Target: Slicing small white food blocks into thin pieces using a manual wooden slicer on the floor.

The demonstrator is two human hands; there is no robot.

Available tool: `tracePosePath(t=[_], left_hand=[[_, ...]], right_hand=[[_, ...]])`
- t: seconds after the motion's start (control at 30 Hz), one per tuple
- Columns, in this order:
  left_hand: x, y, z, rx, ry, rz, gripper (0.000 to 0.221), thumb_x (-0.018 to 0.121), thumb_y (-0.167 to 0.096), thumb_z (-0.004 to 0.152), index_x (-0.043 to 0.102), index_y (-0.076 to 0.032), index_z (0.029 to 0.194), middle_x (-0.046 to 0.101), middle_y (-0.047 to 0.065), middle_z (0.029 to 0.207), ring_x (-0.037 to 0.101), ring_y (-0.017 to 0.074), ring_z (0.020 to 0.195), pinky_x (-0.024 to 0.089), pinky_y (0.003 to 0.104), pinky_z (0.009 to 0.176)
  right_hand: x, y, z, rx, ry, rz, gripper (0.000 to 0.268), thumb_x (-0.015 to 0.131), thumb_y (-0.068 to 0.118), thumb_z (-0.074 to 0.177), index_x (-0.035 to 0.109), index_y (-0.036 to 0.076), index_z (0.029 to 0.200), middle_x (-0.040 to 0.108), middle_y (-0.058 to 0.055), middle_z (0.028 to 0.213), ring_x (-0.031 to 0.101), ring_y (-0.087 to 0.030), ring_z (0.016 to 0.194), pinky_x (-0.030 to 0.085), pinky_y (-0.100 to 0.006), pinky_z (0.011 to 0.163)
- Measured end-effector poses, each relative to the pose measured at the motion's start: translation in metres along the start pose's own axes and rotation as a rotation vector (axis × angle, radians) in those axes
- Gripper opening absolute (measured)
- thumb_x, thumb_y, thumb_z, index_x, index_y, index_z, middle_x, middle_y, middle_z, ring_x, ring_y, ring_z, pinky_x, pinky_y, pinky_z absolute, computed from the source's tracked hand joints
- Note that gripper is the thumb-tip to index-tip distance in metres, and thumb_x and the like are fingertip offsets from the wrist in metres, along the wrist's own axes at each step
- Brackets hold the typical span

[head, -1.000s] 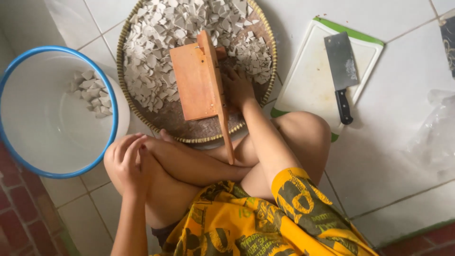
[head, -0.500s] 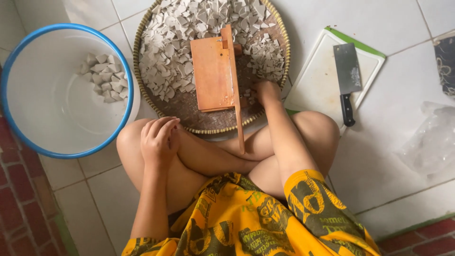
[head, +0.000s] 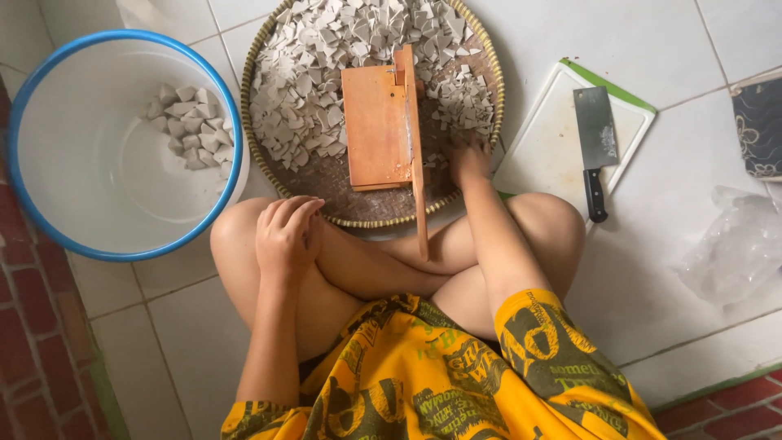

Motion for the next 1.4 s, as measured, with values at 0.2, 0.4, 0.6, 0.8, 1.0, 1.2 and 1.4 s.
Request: tracePosePath(t=[0.2, 0.4, 0.6, 0.8, 1.0, 1.2, 1.4], left_hand=[[-0.003, 0.000, -0.004, -0.017, 0.003, 0.017, 0.025, 0.068, -0.004, 0.085, 0.078, -0.014, 0.106, 0.073, 0.005, 0.102, 0.069, 0.0266, 0.095, 0.053, 0.037, 0.077], [0.003, 0.003, 0.011, -0.049, 0.002, -0.018, 0.025, 0.067, -0.003, 0.088, 0.078, -0.013, 0.108, 0.072, 0.005, 0.103, 0.068, 0.0254, 0.097, 0.052, 0.037, 0.077], [-0.007, -0.005, 0.005, -0.038, 0.009, -0.018, 0.023, 0.068, -0.003, 0.086, 0.078, -0.013, 0.104, 0.073, 0.006, 0.100, 0.069, 0.0264, 0.094, 0.054, 0.037, 0.076], [-0.002, -0.002, 0.014, -0.051, 0.003, -0.052, 0.026, 0.067, -0.001, 0.087, 0.078, -0.012, 0.108, 0.073, 0.006, 0.102, 0.069, 0.0273, 0.094, 0.053, 0.037, 0.076], [-0.003, -0.002, 0.006, -0.019, -0.002, -0.014, 0.025, 0.068, -0.002, 0.085, 0.078, -0.013, 0.105, 0.073, 0.006, 0.101, 0.069, 0.0262, 0.093, 0.054, 0.036, 0.076], [-0.003, -0.001, 0.014, -0.037, 0.001, -0.052, 0.024, 0.067, -0.001, 0.086, 0.077, -0.012, 0.106, 0.072, 0.007, 0.101, 0.068, 0.0276, 0.091, 0.053, 0.038, 0.074], [-0.002, 0.001, 0.003, -0.024, -0.014, -0.042, 0.024, 0.069, -0.004, 0.084, 0.078, -0.014, 0.104, 0.073, 0.004, 0.100, 0.069, 0.0255, 0.090, 0.053, 0.036, 0.073]], right_hand=[[-0.036, 0.031, -0.030, 0.312, -0.046, 0.856, 0.039, 0.048, 0.025, 0.104, 0.062, 0.011, 0.137, 0.064, -0.022, 0.134, 0.056, -0.042, 0.130, 0.049, -0.055, 0.106], [0.043, 0.036, 0.003, 0.154, 0.114, 0.497, 0.040, 0.052, 0.014, 0.097, 0.072, 0.025, 0.129, 0.071, -0.018, 0.123, 0.065, -0.039, 0.121, 0.057, -0.044, 0.098], [-0.019, 0.020, -0.005, 0.439, -0.047, 1.046, 0.047, 0.051, 0.018, 0.102, 0.055, 0.001, 0.145, 0.048, -0.028, 0.150, 0.040, -0.044, 0.144, 0.034, -0.052, 0.120], [-0.049, 0.070, -0.050, 0.243, 0.150, 0.753, 0.037, 0.058, 0.024, 0.098, 0.069, 0.015, 0.132, 0.068, -0.013, 0.131, 0.061, -0.037, 0.126, 0.053, -0.049, 0.102], [-0.048, 0.037, -0.014, 0.255, -0.090, 0.687, 0.041, 0.043, 0.011, 0.102, 0.064, -0.005, 0.134, 0.061, -0.032, 0.131, 0.058, -0.049, 0.125, 0.051, -0.054, 0.105], [-0.020, 0.042, -0.011, 0.252, 0.035, 0.650, 0.035, 0.059, 0.018, 0.094, 0.072, 0.007, 0.125, 0.068, -0.022, 0.125, 0.064, -0.042, 0.121, 0.054, -0.050, 0.101], [-0.064, 0.019, -0.020, 0.583, -0.068, 1.123, 0.054, 0.040, 0.035, 0.103, 0.055, -0.003, 0.139, 0.060, -0.027, 0.135, 0.056, -0.040, 0.130, 0.044, -0.051, 0.110]])
Point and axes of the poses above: each hand's wrist, its own z-axis towards the middle knuckle, its own x-axis out of the palm, y = z × x, the point moved 6 cm from there along z, towards the middle knuckle
